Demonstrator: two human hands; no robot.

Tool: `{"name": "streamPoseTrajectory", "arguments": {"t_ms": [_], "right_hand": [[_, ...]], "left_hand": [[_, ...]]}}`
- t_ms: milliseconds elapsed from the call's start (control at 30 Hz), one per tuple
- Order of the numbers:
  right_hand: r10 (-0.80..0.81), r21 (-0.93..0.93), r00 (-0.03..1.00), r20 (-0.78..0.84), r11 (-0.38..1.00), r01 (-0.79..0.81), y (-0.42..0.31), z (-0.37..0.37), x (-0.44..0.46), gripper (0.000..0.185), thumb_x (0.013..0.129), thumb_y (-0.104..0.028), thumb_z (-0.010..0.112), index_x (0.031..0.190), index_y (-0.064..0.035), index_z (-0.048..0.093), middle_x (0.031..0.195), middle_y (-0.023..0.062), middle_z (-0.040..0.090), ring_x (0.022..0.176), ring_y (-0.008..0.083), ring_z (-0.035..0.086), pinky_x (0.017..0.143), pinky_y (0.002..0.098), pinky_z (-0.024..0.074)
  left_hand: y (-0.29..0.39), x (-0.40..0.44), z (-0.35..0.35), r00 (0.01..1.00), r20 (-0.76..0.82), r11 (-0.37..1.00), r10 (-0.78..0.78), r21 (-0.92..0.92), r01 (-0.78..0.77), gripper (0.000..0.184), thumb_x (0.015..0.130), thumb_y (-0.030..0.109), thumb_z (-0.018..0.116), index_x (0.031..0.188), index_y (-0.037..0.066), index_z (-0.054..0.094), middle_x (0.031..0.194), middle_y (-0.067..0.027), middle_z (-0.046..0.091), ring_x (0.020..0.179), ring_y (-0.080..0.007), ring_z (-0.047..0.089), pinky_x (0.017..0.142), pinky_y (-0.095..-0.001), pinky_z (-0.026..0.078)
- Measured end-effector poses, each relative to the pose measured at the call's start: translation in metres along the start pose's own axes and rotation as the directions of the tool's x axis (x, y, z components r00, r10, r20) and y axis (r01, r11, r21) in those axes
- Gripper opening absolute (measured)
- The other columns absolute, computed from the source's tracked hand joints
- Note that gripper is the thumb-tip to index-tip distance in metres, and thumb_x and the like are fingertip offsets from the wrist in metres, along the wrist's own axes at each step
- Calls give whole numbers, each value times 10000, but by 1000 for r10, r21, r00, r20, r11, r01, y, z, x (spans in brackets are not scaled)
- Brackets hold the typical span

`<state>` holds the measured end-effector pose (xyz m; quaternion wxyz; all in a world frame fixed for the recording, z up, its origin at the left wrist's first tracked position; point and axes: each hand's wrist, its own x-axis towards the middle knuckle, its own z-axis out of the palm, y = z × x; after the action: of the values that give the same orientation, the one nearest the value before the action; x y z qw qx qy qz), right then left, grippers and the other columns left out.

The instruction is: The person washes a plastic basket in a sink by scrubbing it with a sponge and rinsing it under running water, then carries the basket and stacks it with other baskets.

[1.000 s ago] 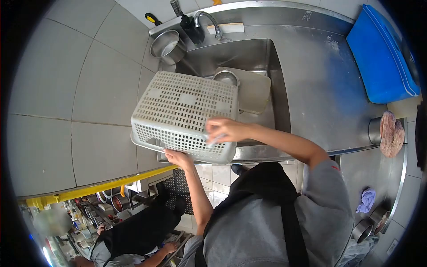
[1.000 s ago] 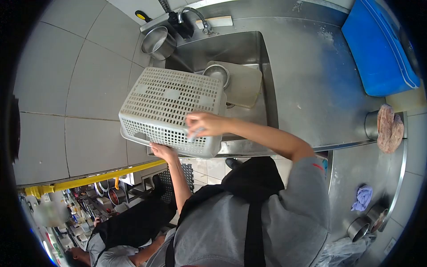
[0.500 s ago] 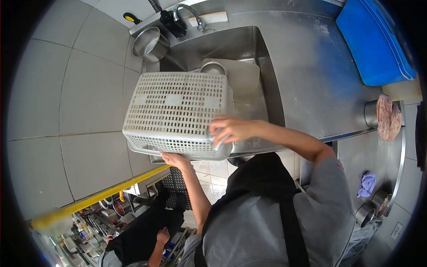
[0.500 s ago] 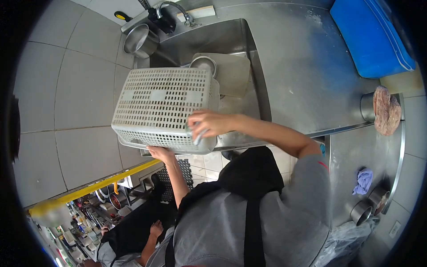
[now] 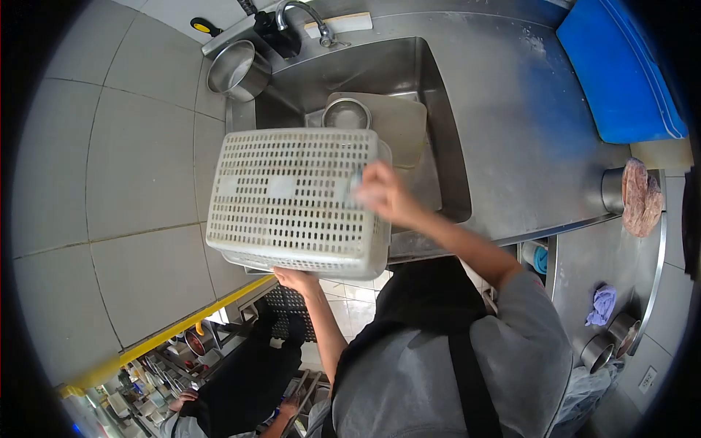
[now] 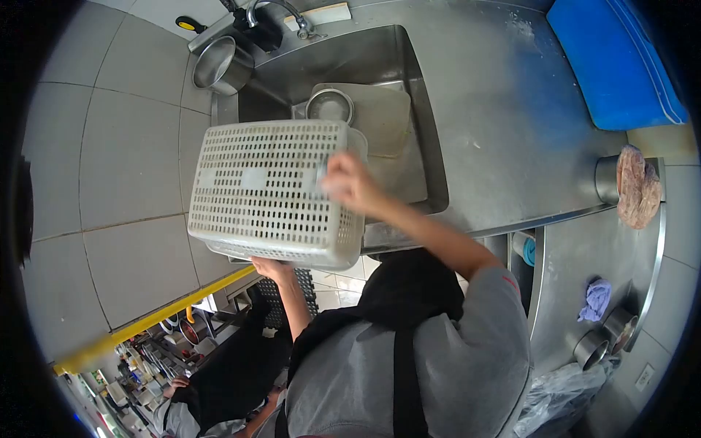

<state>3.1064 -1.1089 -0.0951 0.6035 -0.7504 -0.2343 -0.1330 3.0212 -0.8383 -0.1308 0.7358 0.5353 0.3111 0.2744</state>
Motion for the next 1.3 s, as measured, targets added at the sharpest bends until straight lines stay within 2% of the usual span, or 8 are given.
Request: {"name": "streamPoseTrajectory", "arguments": {"t_ms": [267, 367, 400, 467, 733, 967, 1033, 1300], "right_hand": [[-164, -138, 974, 155, 973, 186, -46, 16, 4, 168, 666, -61, 658, 826, -101, 629, 862, 72, 508, 838, 238, 506, 775, 360, 411], [576, 351, 746, 335, 658, -666, -51, -4, 45, 104, 725, -83, 633, 817, -101, 587, 842, 67, 495, 824, 229, 504, 749, 346, 414], [631, 595, 742, 225, 514, -618, -1, 4, 61, 59, 786, -102, 593, 809, -84, 541, 826, 76, 490, 824, 229, 501, 712, 337, 410], [29, -366, 992, -119, 928, -71, 42, -10, 105, 50, 780, -81, 580, 789, -66, 533, 823, 86, 493, 838, 244, 495, 725, 355, 405], [-182, -98, 968, 173, 975, 201, -46, 88, 68, 63, 763, -98, 583, 771, -46, 549, 809, 109, 494, 814, 269, 483, 723, 382, 394], [687, 156, 727, 11, 717, -680, -17, 60, 126, 116, 796, -145, 541, 842, -43, 572, 835, 127, 521, 792, 264, 521, 714, 380, 420], [-245, -293, 957, 154, 914, 281, -56, 89, 75, 158, 793, -165, 590, 932, -90, 587, 877, 100, 509, 805, 258, 521, 675, 369, 427], [401, -191, 912, 90, 905, -379, 74, 67, 188, 215, 835, -241, 586, 1033, -156, 585, 1011, 125, 481, 983, 324, 487, 872, 400, 400]], "left_hand": [[-15, 6, -9, 971, 33, 896, 237, 378, -231, 459, 913, 371, 383, 1072, -48, 482, 1092, -172, 530, 906, -229, 569, 755, -388, 521], [-1, -6, 12, 994, -47, 992, 95, 84, -90, 470, 902, 378, 420, 1071, -58, 471, 1055, -170, 544, 866, -236, 582, 732, -363, 528], [-8, -5, 7, 991, -90, 994, 96, 64, -91, 468, 901, 377, 424, 1073, -56, 465, 1051, -165, 544, 870, -238, 581, 737, -362, 529], [-11, -1, 1, 998, -57, 999, 38, 21, -37, 487, 910, 401, 407, 1099, -48, 431, 1067, -148, 528, 918, -239, 569, 781, -359, 526], [-4, 1, 19, 991, -66, 993, 114, 37, -112, 571, 927, 459, 359, 1176, -54, 381, 1169, -177, 482, 990, -266, 543, 829, -384, 511], [-1, 5, 25, 982, -106, 987, 157, -16, -160, 563, 935, 450, 354, 1137, -74, 383, 1117, -188, 508, 964, -250, 552, 825, -366, 510], [-3, 9, 20, 976, -111, 982, 188, -7, -189, 521, 939, 446, 360, 1051, -58, 427, 1020, -174, 532, 898, -215, 543, 775, -332, 495], [63, -11, 54, 958, -123, 965, 260, 76, -252, 374, 969, 372, 348, 764, 62, 391, 677, 13, 419, 595, -72, 387, 531, -232, 346]]}}
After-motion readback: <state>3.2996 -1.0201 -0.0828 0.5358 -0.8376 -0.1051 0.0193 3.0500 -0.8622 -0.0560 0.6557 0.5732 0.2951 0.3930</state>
